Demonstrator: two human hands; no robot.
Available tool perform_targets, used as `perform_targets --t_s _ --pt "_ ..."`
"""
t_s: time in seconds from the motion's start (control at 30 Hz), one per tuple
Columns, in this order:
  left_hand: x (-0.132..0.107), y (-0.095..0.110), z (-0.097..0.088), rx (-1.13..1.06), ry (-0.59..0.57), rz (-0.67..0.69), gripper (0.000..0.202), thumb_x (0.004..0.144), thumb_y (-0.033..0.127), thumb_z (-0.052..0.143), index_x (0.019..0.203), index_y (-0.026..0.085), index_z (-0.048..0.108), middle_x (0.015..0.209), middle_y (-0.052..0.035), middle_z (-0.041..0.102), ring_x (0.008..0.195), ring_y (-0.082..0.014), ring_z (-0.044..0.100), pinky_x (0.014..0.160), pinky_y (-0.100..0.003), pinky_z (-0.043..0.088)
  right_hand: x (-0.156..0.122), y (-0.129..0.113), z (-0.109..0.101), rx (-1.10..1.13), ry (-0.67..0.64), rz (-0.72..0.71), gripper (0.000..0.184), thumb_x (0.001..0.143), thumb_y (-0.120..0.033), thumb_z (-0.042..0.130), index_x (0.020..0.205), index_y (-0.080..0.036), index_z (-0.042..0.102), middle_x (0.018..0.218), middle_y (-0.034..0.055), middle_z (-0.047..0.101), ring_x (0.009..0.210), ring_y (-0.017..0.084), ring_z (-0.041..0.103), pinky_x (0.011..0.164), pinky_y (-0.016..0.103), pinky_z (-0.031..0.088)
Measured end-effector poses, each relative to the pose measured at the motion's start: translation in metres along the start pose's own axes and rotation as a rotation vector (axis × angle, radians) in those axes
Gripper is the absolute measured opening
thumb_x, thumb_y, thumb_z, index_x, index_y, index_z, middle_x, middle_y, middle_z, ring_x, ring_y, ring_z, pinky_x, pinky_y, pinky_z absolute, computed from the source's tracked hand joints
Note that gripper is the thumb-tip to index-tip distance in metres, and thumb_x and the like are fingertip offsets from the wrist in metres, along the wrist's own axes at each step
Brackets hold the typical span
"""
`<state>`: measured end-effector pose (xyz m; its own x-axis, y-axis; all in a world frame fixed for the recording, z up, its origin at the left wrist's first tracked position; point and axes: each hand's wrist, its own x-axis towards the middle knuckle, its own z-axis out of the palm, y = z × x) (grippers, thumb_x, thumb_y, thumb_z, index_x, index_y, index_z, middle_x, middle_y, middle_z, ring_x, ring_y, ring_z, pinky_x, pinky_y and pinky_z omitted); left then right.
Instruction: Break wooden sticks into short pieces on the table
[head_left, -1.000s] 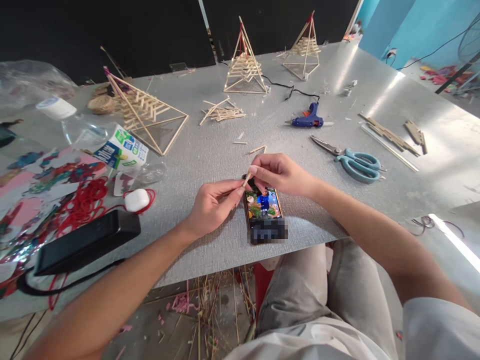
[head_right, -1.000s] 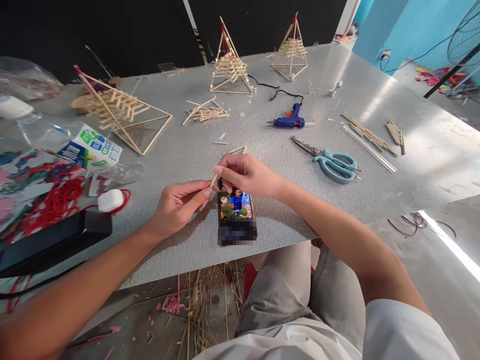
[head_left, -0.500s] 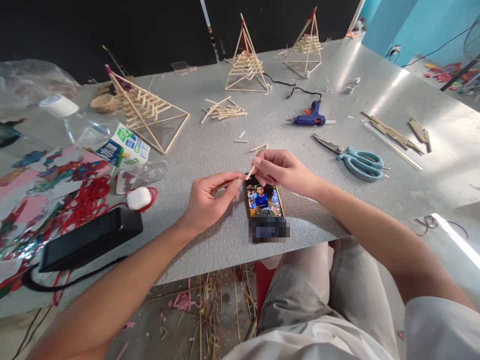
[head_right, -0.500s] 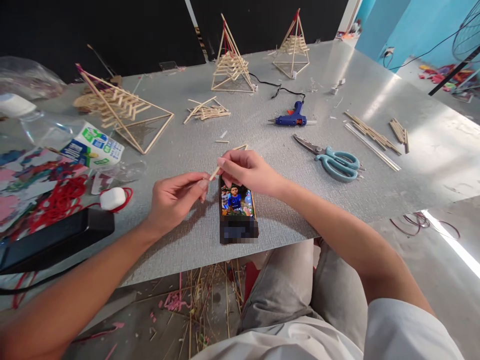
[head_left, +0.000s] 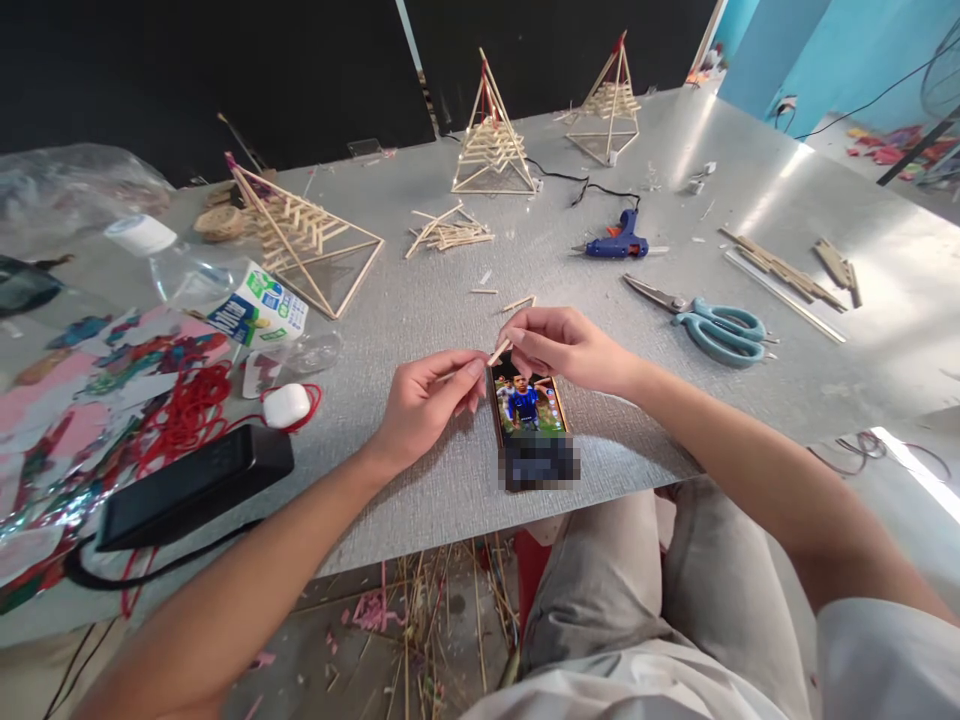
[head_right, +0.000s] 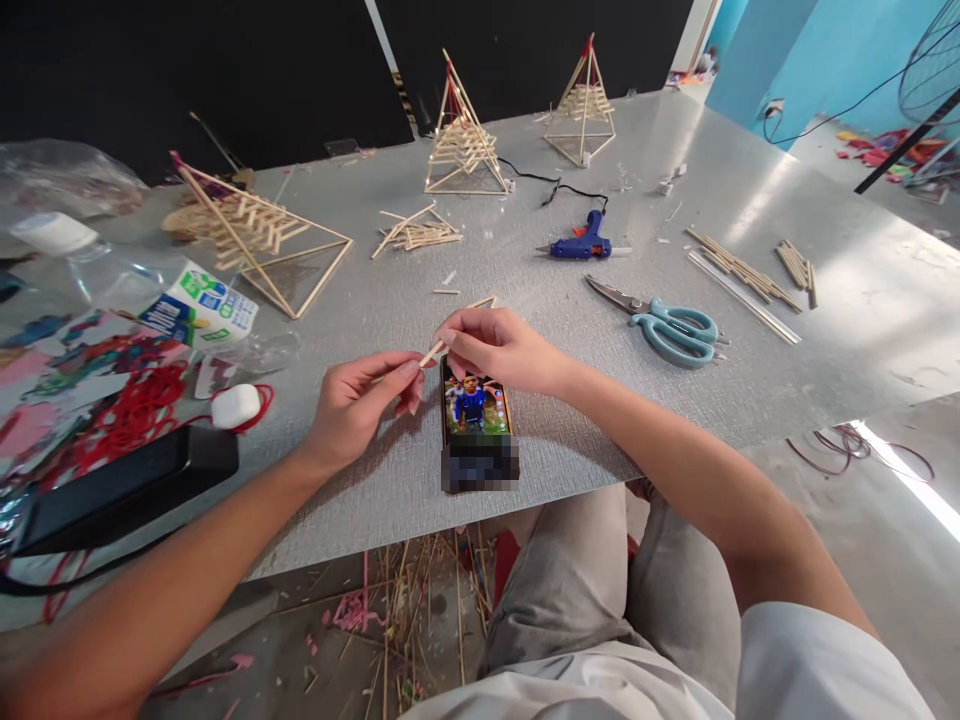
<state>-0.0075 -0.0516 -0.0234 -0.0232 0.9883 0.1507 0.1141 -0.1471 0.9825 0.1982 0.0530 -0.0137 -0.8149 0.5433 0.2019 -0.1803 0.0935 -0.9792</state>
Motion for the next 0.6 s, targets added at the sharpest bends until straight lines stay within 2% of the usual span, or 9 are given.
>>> perform_targets --t_s 0.27,0.43,0.6 --pt "-0.0004 0.0038 0.0007 -0.046 -0.05 0.019 0.027 0.093 0.043 0.081 0.1 0.018 0.087 0.064 -0.0004 0.066 0.054 -0.0095 0.056 0.047 -0.023 0.041 0.0012 0.0043 -0.0013 -0.028 0.003 -0.028 0.021 0.11 -0.033 0.062 0.103 -0.014 0.067 0.065 -0.0066 0.059 0.056 0.006 0.043 0.051 0.02 0.031" --pt "-0.0005 0.0028 0.0021 0.072 0.026 0.034 0.028 0.093 0.046 0.084 0.092 0.017 0.086 0.058 0.0019 0.062 0.05 -0.0079 0.051 0.047 -0.022 0.04 0.0001 0.004 0.0015 -0.126 0.036 -0.026 0.032 0.105 -0.045 0.069 0.1 -0.013 0.069 0.064 -0.0058 0.061 0.056 0.006 0.046 0.052 0.022 0.033" --pt "-0.0033 0.0064 0.0004 0.204 -0.044 0.176 0.03 0.102 0.044 0.074 0.089 0.019 0.085 0.064 -0.0002 0.068 0.054 -0.0092 0.057 0.053 -0.023 0.045 -0.0009 -0.001 0.003 -0.06 -0.017 0.028 0.041 0.103 -0.054 0.071 0.094 -0.014 0.068 0.062 -0.006 0.061 0.053 0.006 0.045 0.05 0.022 0.033"
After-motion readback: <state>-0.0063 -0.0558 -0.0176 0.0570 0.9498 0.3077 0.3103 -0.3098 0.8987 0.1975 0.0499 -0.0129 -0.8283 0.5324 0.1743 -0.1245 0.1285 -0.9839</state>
